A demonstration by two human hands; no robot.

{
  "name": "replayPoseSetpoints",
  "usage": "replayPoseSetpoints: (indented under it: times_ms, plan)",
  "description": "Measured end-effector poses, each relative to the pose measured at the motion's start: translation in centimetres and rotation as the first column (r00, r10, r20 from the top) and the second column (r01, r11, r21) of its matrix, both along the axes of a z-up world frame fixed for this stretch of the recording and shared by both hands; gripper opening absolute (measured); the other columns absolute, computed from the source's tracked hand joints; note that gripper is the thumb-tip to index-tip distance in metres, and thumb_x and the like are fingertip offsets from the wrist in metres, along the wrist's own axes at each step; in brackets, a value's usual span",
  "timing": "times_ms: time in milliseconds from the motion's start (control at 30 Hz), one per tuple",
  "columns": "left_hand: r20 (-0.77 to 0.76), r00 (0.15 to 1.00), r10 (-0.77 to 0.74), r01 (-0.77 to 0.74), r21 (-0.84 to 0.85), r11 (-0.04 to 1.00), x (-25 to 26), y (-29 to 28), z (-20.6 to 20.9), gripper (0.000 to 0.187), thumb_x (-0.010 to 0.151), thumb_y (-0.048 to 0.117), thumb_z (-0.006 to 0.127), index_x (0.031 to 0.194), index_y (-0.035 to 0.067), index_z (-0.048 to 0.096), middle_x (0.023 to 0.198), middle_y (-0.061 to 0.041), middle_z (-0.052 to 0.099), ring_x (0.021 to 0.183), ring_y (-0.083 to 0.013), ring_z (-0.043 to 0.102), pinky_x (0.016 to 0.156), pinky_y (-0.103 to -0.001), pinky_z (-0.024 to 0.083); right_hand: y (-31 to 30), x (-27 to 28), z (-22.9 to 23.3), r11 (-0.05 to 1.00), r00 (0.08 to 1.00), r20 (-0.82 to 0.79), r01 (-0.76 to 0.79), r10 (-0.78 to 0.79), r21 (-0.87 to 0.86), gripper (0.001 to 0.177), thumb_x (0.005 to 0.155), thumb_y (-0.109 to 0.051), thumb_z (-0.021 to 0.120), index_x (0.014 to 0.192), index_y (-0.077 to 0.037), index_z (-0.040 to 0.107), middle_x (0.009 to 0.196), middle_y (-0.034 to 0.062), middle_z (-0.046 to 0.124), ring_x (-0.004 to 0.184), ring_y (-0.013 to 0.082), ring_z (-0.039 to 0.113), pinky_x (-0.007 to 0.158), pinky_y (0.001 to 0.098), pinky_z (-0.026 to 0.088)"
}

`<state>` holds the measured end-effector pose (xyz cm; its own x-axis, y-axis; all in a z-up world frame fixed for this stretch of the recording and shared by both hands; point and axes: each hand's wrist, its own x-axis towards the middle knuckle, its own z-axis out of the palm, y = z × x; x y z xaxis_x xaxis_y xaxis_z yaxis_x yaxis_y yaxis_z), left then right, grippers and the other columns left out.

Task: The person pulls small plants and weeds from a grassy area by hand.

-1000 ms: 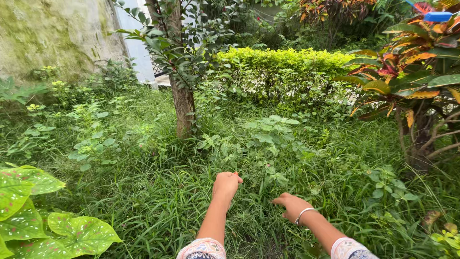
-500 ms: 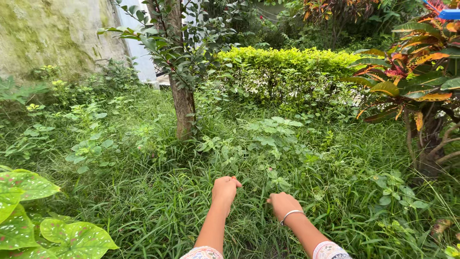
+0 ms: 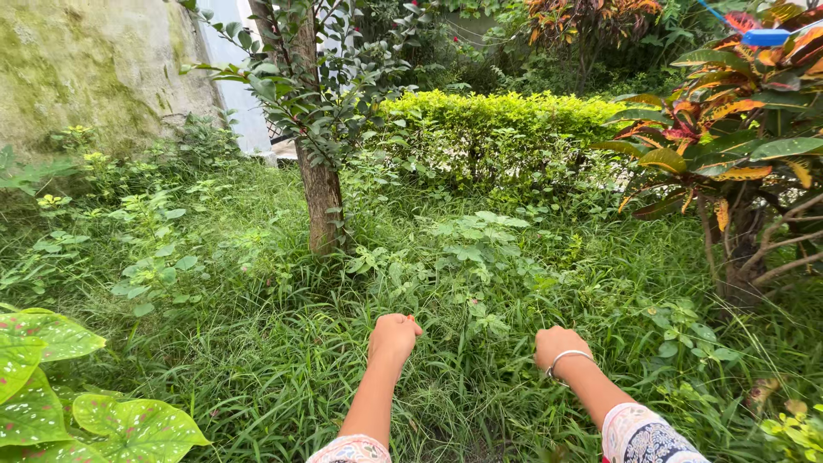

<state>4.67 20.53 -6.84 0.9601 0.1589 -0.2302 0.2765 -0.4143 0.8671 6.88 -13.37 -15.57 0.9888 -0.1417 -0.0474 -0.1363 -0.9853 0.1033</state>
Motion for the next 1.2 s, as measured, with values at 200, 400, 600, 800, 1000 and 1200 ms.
replayPoseSetpoints:
  times_ms: [200,400,600,800,1000,1200]
  plan:
    - [0.051,0.999,-0.003,0.001,0.032,0.999,-0.3,-0.8,2.9,0.025,0.094,0.026,0.059,0.089,0.016,0.082,0.096,-0.003,0.077,0.086,-0.0207,0.069,0.084,-0.039,0.051,0.6,0.9,4.8,0.945,0.984,0.036,-0.180,0.177,0.272,0.028,0.087,-0.032,0.068,0.081,-0.006,0.077,0.082,0.0171,0.072,0.077,0.0319,0.068,0.080,0.0418,0.055]
    - [0.128,0.991,-0.043,0.059,-0.120,0.991,1.1,-2.9,4.2,0.021,0.092,0.020,0.063,0.086,0.010,0.080,0.080,-0.004,0.078,0.071,-0.0156,0.072,0.072,-0.037,0.056,6.4,-2.8,14.7,0.664,0.883,-0.298,-0.021,0.363,0.747,0.045,0.098,-0.042,0.068,0.073,-0.005,0.063,0.051,-0.0016,0.044,0.049,0.0142,0.038,0.049,0.0320,0.033]
    - [0.203,0.977,-0.062,0.092,-0.142,0.986,0.7,-6.0,7.3,0.023,0.090,0.022,0.066,0.084,0.006,0.081,0.081,-0.008,0.080,0.068,-0.0178,0.074,0.067,-0.037,0.056,12.6,-7.8,22.1,0.379,0.775,-0.402,0.226,0.488,0.897,0.014,0.096,-0.020,0.063,0.096,-0.011,0.074,0.056,-0.0059,0.042,0.051,0.0082,0.039,0.052,0.0265,0.035]
    - [0.140,0.987,-0.077,0.056,0.151,0.987,-4.0,-6.5,12.3,0.033,0.097,0.034,0.062,0.097,0.005,0.077,0.091,-0.015,0.077,0.080,-0.0275,0.076,0.075,-0.041,0.057,12.7,-7.9,22.4,0.192,0.851,-0.203,0.123,0.484,0.974,0.010,0.092,-0.008,0.067,0.095,-0.001,0.072,0.058,-0.0024,0.052,0.049,0.0094,0.047,0.050,0.0251,0.039]
    - [0.214,0.967,-0.139,0.091,0.220,0.971,-4.8,-6.2,12.5,0.036,0.099,0.035,0.054,0.110,0.007,0.075,0.109,-0.017,0.074,0.103,-0.0343,0.072,0.089,-0.047,0.055,12.4,-7.4,21.8,0.022,0.922,-0.109,0.109,0.371,0.994,0.003,0.092,-0.005,0.066,0.090,-0.003,0.065,0.071,0.0049,0.070,0.061,0.0128,0.066,0.059,0.0262,0.053]
    - [0.160,0.962,-0.222,0.171,0.282,0.944,-4.2,-3.7,10.2,0.035,0.098,0.038,0.054,0.103,0.014,0.079,0.112,-0.009,0.076,0.108,-0.0305,0.072,0.093,-0.046,0.053,12.3,-6.2,19.3,-0.261,0.978,-0.120,0.162,0.171,0.952,0.008,0.094,-0.012,0.067,0.096,-0.004,0.068,0.082,0.0054,0.073,0.071,0.0141,0.069,0.065,0.0278,0.056]
